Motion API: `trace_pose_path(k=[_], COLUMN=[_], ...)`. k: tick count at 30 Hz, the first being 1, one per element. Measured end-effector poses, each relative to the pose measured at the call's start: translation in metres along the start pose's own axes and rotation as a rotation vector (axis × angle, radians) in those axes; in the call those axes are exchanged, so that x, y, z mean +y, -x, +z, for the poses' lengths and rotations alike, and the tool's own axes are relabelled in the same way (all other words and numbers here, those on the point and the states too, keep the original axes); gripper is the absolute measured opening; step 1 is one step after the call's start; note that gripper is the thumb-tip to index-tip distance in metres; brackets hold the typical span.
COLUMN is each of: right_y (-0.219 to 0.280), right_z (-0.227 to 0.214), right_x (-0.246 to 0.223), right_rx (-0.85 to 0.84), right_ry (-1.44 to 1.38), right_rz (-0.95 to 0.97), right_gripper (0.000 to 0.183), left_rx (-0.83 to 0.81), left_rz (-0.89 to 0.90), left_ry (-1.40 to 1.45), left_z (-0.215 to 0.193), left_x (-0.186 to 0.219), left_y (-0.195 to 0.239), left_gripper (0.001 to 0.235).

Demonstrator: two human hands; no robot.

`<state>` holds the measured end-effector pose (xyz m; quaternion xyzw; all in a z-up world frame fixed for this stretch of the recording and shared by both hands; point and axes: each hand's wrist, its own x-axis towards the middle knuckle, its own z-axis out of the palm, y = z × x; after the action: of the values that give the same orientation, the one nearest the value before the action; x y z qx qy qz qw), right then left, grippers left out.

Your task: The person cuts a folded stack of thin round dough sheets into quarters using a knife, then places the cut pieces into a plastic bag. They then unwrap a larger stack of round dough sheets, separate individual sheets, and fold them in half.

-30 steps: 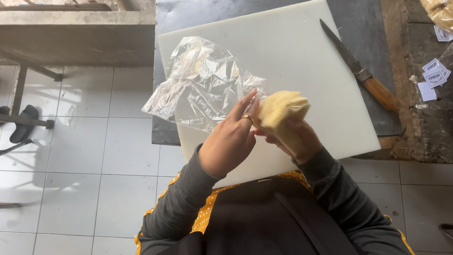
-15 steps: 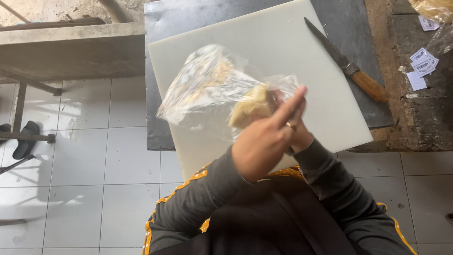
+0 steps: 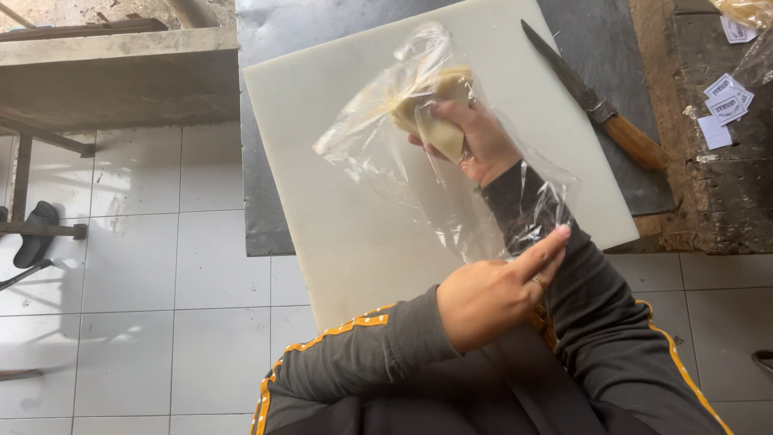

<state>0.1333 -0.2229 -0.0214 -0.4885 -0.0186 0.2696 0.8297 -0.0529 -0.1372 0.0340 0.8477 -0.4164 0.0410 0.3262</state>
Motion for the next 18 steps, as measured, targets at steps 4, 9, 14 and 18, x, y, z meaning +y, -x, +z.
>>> trace_pose_path(k=[4,9,14,18], right_y=[-0.009,-0.032,-0.046,-0.054], right_z=[-0.002,-0.009,-0.024,-0.034], right_x=[-0.009,0.001,0.009,0.016], right_rx=[0.000,-0.094,-0.086,-0.006], right_ry=[0.147,0.170,0.178,0.381], right_rz=[-0.034,-0.116,-0.069,-0.161], right_gripper=[0.049,0.049,0.050,0.058], left_rx=[-0.068,-0.094,-0.129,-0.102], left_rz=[-0.024,0.001,0.001,-0.006], left_ry=[0.051,0.116,0.098,0.110], left_z=[0.000,0.008,0.021,0.029], left_x=[-0.008,-0.011,-0.018,-0.022], left_y=[0.009,0.011,0.009,0.010], left_gripper=[0.054,0.052,0.060,0.054])
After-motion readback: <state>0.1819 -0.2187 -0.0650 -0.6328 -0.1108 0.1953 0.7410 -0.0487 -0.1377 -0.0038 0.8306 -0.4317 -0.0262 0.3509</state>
